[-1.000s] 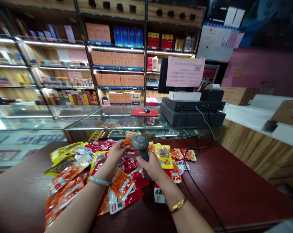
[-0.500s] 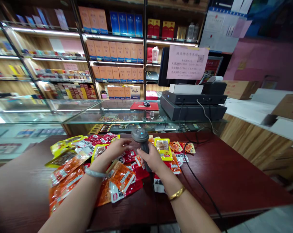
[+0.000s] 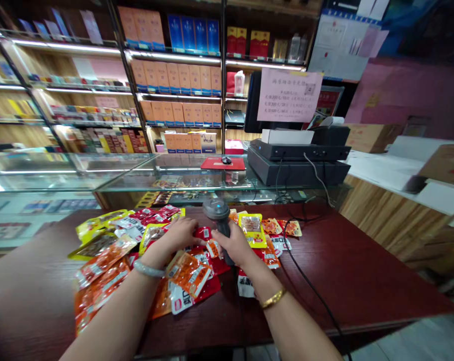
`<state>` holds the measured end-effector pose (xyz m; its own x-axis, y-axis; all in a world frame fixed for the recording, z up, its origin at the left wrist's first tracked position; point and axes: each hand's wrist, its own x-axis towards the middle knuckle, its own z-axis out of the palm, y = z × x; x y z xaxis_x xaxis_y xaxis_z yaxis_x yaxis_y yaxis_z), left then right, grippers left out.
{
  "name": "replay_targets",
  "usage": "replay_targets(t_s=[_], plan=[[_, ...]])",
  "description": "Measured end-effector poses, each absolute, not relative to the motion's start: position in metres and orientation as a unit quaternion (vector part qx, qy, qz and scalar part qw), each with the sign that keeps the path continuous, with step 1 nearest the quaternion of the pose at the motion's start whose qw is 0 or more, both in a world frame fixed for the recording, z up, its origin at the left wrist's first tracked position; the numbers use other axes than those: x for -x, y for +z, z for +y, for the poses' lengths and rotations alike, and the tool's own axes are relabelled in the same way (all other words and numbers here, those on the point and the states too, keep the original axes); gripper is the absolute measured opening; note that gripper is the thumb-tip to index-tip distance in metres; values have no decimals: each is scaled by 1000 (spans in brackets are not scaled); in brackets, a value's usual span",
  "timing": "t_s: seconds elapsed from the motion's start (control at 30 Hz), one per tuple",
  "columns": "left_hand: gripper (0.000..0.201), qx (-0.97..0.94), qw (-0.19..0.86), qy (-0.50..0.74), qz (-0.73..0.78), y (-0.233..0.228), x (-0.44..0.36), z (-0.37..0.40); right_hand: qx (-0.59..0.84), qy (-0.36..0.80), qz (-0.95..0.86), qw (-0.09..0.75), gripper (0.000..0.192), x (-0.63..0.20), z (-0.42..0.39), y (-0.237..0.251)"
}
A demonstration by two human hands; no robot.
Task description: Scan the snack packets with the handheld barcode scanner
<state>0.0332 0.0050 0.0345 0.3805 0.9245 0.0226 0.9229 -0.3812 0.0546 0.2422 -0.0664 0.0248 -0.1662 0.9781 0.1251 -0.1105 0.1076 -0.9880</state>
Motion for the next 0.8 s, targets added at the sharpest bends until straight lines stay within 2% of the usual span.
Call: replay_targets(t_s=[0.2,0.33,0.57,0.8], plan=[[36,-797,22,62,600,34,-29,12,388,537,-538,521,52,-243,-60,15],[26,-755,24,132,642,32,-20,20,386,535,-539,524,52,-243,-59,14],[23,-611,-3,386,691,41,-9,22,398,541,-537,511,51,-243,-66,25],[26,-566,44,510,646,48,-23,10,386,539,-555,503,48,-241,-70,29]])
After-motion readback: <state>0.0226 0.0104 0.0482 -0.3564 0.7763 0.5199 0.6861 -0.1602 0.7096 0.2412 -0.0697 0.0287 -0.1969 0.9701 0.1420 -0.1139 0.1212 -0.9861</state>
